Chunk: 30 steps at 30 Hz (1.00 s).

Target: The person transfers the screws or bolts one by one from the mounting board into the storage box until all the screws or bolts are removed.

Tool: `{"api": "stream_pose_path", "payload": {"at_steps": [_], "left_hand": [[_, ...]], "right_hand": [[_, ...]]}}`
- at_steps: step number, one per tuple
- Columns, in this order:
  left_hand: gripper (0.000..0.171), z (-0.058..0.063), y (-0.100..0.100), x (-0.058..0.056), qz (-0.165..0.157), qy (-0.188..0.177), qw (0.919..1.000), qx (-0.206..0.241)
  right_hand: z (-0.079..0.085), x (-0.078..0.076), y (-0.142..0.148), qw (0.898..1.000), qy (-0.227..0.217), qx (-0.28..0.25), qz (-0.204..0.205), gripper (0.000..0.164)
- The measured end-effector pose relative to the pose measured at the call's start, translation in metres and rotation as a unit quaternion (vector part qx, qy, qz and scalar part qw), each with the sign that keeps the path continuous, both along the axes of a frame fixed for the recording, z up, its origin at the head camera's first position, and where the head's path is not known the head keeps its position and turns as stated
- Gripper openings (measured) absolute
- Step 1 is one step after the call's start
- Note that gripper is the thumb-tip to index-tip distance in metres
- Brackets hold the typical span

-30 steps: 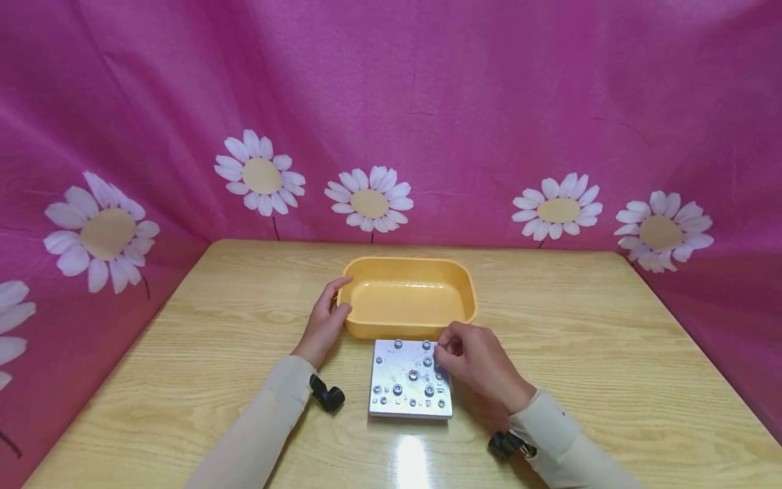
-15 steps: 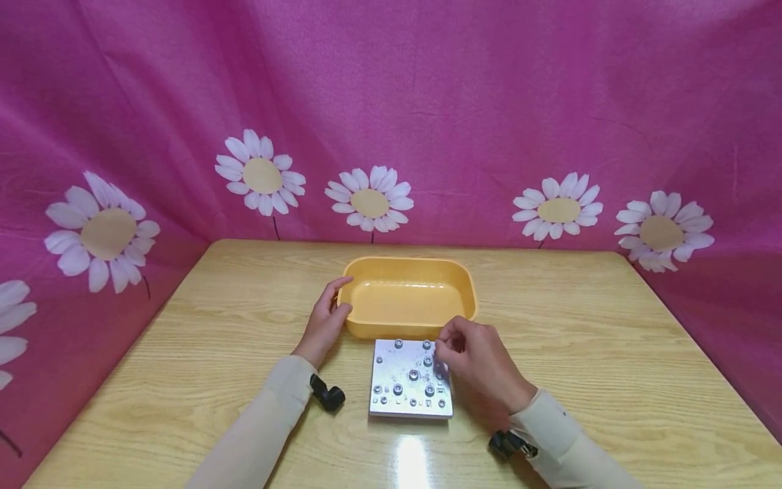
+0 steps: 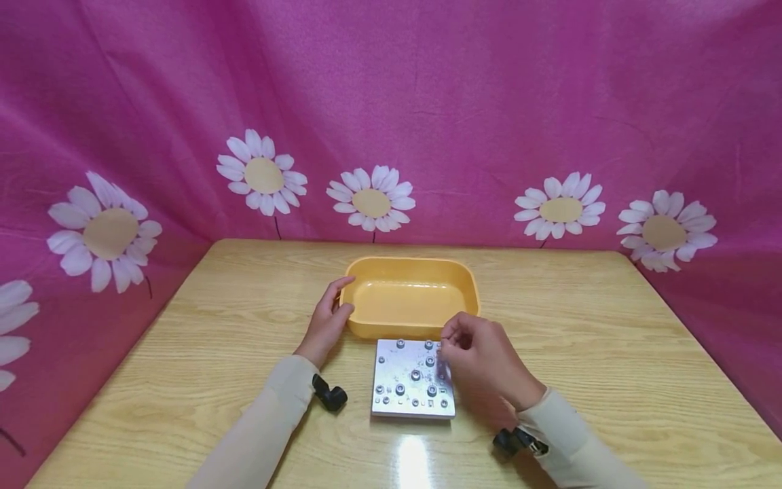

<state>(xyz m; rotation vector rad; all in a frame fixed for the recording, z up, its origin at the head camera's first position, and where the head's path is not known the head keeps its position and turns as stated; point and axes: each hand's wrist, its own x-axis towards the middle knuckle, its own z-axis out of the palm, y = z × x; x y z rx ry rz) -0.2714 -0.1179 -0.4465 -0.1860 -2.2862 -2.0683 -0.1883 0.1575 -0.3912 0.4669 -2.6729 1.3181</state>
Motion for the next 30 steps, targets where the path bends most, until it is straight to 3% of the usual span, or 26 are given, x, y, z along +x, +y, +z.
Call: {"api": "stream_pose_path", "payload": {"at_steps": [9,14,18,21,25,30], "left_hand": [[0.048,-0.003,0.003,0.0,0.011,-0.003,0.9999,0.001],[0.05,-0.003,0.003,0.0,0.003,0.005,0.9999,0.011],[0.053,0.011,0.003,0.008,-0.011,-0.007,0.9998,0.012],[0.054,0.014,0.002,0.009,-0.017,-0.019,0.9995,0.017],[0.054,0.001,0.001,0.0,-0.014,-0.01,0.9995,0.025],[0.052,-0.001,-0.001,0.0,-0.004,0.001,0.9998,0.017]], "right_hand": [[0.01,-0.014,0.005,0.999,0.033,-0.012,0.009,0.009],[0.011,-0.029,0.004,0.999,0.023,-0.043,0.01,0.008],[0.011,-0.041,0.001,0.998,0.004,-0.067,0.011,0.01],[0.009,-0.05,-0.001,0.997,-0.006,-0.071,0.004,0.01],[0.006,-0.061,-0.002,0.997,-0.017,-0.079,0.009,0.013],[0.005,-0.072,-0.005,0.994,-0.035,-0.099,0.024,0.016]]}}
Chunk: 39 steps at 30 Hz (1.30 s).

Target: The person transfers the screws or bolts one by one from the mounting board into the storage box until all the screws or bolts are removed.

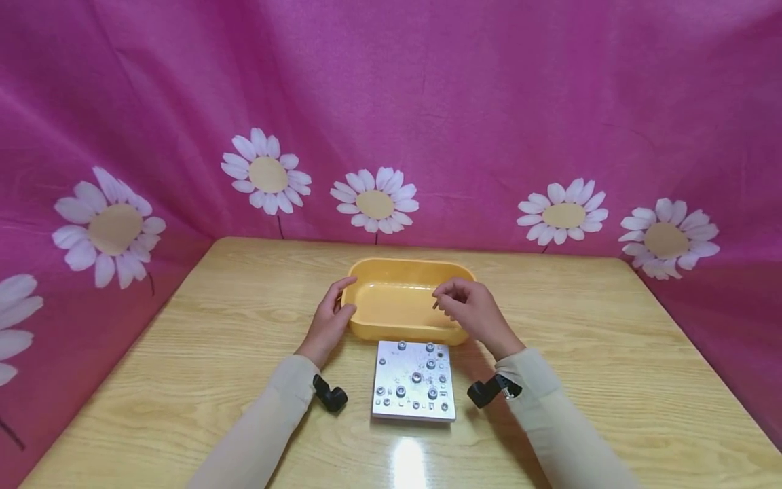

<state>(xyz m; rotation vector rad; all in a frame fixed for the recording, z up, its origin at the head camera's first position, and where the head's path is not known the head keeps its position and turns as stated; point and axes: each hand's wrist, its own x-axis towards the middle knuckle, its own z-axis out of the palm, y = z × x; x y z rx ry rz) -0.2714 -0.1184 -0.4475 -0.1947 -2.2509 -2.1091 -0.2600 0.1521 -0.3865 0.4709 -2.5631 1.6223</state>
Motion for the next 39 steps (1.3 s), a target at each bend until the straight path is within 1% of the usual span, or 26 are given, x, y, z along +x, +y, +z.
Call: {"api": "stream_pose_path", "payload": {"at_steps": [4,8,13,17,20,26,32,39], "left_hand": [[0.05,0.001,0.0,0.001,0.009,-0.002,0.9999,-0.011],[0.05,0.001,0.0,0.001,0.009,-0.001,0.9999,-0.012],[0.051,0.0,0.001,0.0,0.007,0.002,0.9999,-0.015],[0.049,0.0,0.0,0.0,0.008,-0.004,0.9997,-0.022],[0.049,0.0,-0.001,-0.001,0.007,-0.003,0.9998,-0.017],[0.051,0.0,0.0,-0.001,0.002,-0.001,1.0,-0.009],[0.051,0.001,0.0,-0.001,0.001,0.002,1.0,-0.007],[0.05,-0.001,0.0,-0.001,0.005,-0.002,0.9999,-0.015]], "right_hand": [[-0.002,-0.008,-0.004,1.0,-0.006,-0.006,-0.002,0.017],[-0.004,-0.014,-0.006,1.0,-0.006,0.008,0.001,0.016],[-0.008,-0.017,-0.006,1.0,-0.012,0.025,0.011,0.016],[-0.009,-0.018,-0.005,0.999,-0.022,0.039,0.009,0.016],[-0.01,-0.018,-0.005,0.998,-0.014,0.06,0.008,0.016],[-0.011,-0.018,-0.005,0.994,0.023,0.103,0.006,0.015],[-0.011,-0.017,-0.007,0.992,0.024,0.123,0.014,0.018],[-0.014,-0.017,-0.009,0.984,0.044,0.168,0.032,0.027]]}}
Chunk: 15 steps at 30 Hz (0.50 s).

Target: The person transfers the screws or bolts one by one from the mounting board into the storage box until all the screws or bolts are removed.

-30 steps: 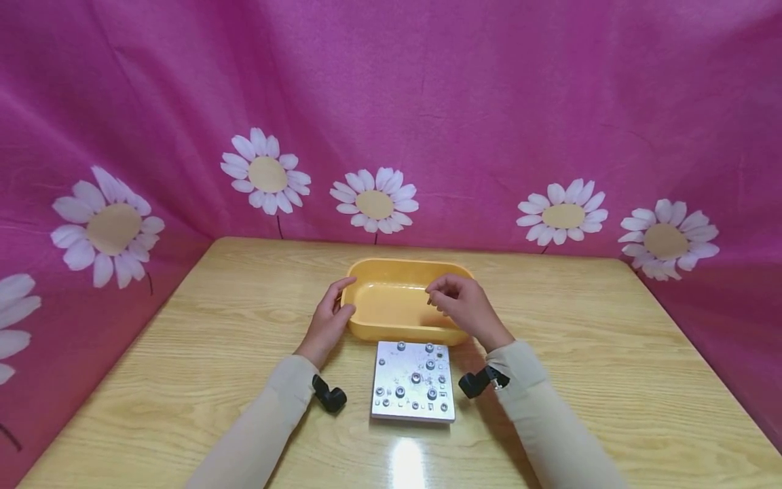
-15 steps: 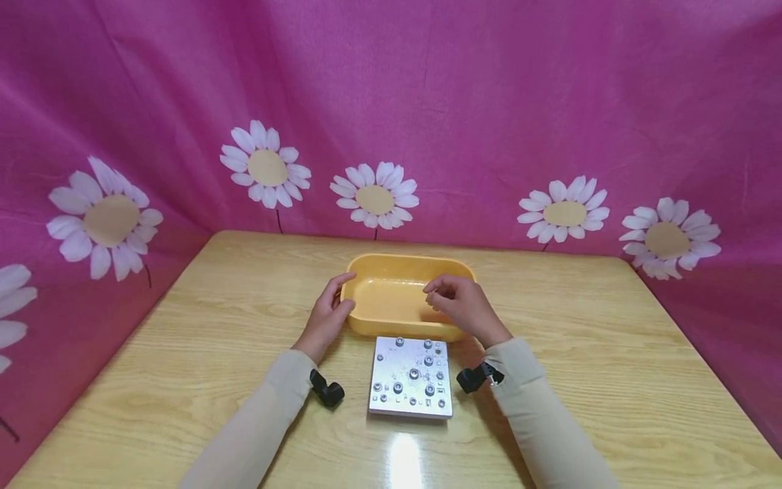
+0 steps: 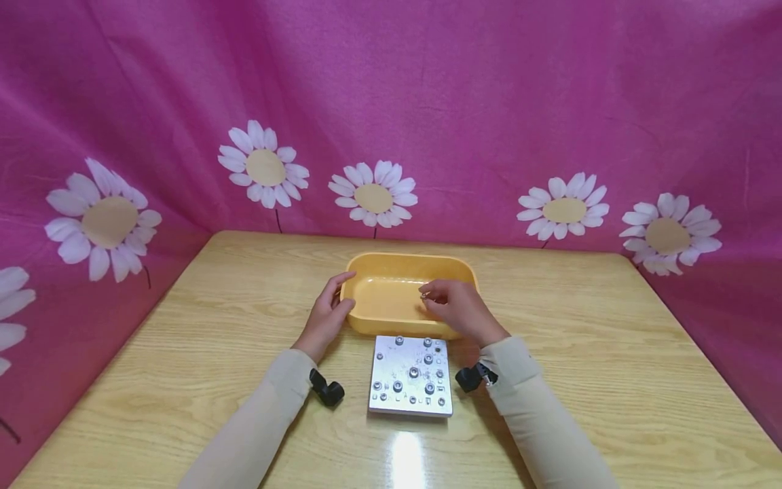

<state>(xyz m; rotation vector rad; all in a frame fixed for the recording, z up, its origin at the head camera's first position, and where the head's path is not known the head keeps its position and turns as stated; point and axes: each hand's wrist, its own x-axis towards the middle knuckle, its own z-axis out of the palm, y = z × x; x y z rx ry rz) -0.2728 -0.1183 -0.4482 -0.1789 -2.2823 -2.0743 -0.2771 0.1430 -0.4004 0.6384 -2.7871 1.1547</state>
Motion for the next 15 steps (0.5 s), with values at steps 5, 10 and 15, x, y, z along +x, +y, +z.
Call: {"api": "stream_pose_path", "payload": {"at_steps": [5,10,15], "left_hand": [[0.05,-0.0004,0.0001,0.0,-0.002,0.001,1.0,0.005],[0.05,-0.0005,-0.0002,-0.0003,-0.003,0.001,1.0,0.004],[0.05,0.0029,0.0003,0.0019,-0.008,0.001,0.9999,0.007]], "right_hand": [[-0.0015,-0.0009,-0.0011,1.0,0.011,0.02,0.005,0.032],[-0.0006,-0.0007,-0.002,1.0,0.003,0.024,-0.005,0.032],[0.0,-0.0002,0.0,1.0,-0.002,0.015,-0.004,0.03]]}}
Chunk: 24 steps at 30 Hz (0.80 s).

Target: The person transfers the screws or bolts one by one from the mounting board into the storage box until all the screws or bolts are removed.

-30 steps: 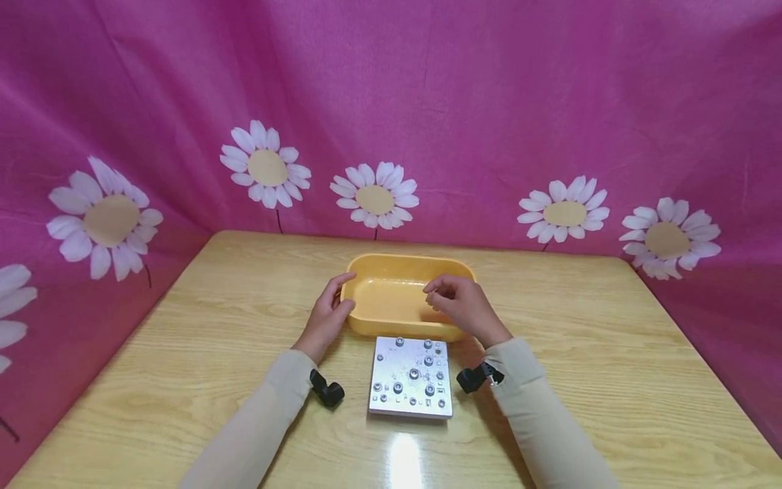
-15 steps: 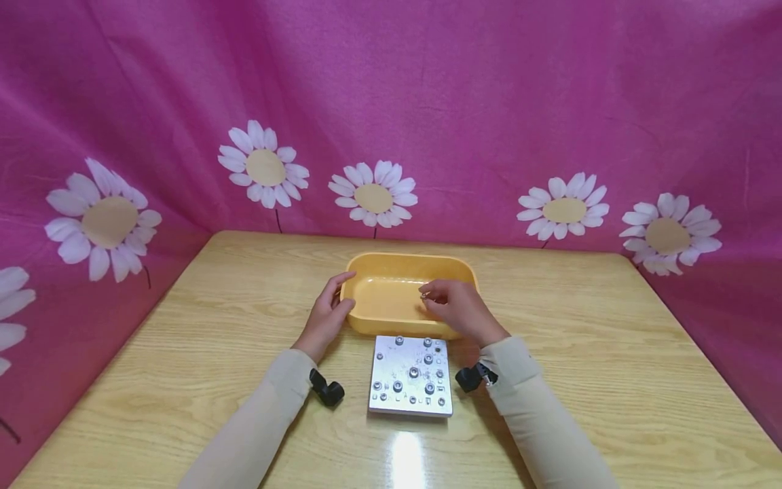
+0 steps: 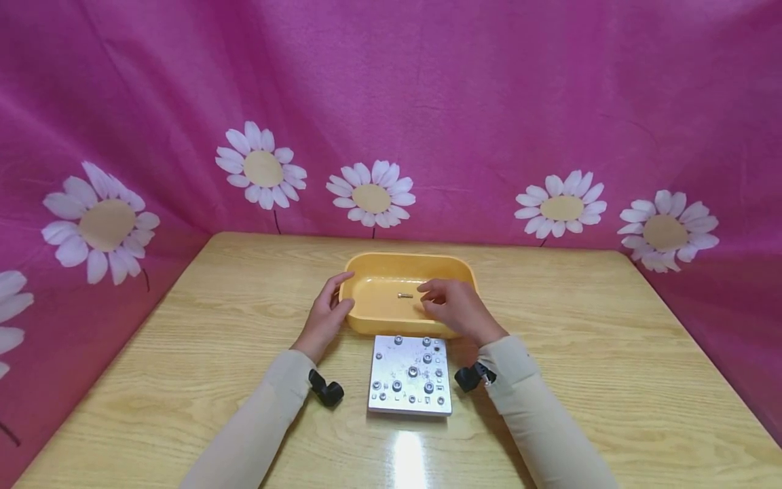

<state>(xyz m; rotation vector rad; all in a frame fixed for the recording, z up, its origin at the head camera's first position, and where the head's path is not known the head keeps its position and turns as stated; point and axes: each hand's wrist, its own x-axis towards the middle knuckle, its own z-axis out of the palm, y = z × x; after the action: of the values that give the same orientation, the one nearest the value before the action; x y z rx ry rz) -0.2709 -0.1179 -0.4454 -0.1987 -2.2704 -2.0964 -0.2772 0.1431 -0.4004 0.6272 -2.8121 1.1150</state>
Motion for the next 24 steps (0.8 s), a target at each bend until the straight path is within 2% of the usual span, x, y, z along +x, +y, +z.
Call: {"api": "stream_pose_path", "payload": {"at_steps": [6,11,18,21,24], "left_hand": [[0.048,-0.003,0.001,-0.002,0.011,-0.006,0.9999,-0.005],[0.048,-0.002,0.001,-0.001,0.015,-0.005,0.9998,-0.012],[0.047,-0.002,0.001,-0.001,0.016,-0.011,0.9997,-0.011],[0.047,-0.002,0.001,-0.001,0.017,-0.01,0.9997,-0.01],[0.048,-0.003,0.001,-0.002,0.014,-0.006,0.9999,-0.007]], "right_hand": [[0.002,0.002,0.002,0.999,-0.023,-0.047,0.006,0.025],[0.007,0.005,0.004,0.997,-0.017,-0.064,0.032,0.023],[0.03,0.015,0.011,0.998,0.003,-0.023,0.062,0.019],[0.041,0.021,0.016,0.998,-0.008,0.005,0.067,0.018],[0.051,0.027,0.019,0.996,-0.04,0.032,0.079,0.017]]}}
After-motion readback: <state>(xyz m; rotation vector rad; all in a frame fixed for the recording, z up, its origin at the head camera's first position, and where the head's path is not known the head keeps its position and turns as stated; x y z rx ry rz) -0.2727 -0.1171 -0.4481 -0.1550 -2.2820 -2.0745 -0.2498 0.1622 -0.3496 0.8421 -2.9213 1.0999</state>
